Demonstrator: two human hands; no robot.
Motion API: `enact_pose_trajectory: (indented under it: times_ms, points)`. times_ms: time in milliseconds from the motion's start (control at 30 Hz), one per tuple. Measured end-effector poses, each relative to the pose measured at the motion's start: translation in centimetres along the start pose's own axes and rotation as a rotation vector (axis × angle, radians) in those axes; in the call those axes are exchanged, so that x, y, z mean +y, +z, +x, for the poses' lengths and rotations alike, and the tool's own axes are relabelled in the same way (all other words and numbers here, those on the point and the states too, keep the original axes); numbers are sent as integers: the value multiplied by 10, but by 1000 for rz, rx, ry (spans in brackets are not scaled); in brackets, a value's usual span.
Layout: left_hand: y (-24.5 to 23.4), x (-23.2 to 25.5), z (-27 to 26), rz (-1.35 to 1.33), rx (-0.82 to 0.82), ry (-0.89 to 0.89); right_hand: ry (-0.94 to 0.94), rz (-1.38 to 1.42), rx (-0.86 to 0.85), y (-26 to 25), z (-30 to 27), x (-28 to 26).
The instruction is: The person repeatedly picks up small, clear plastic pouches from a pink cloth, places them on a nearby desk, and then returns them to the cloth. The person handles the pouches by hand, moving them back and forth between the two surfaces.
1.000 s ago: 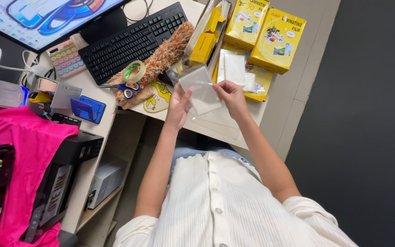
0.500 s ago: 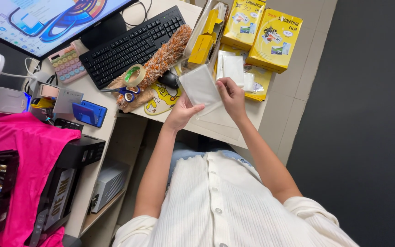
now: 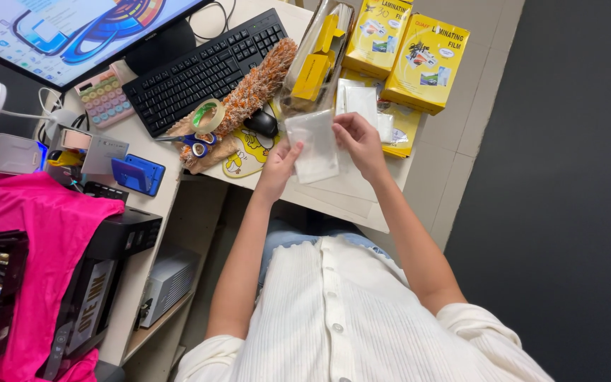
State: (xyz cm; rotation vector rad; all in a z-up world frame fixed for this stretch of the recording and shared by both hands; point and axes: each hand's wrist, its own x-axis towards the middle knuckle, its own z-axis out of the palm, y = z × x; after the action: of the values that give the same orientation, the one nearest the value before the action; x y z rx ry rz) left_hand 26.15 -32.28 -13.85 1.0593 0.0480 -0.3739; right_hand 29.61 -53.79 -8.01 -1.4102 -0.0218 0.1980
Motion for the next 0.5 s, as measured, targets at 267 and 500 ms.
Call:
enact_pose_trajectory:
  times_ms: [267, 500]
  points:
    - [-11, -35, 10, -127, 188, 43, -42, -12, 78, 6, 7, 11]
    - [6, -5, 3, -1, 98, 2, 27, 9, -34, 7, 6, -11]
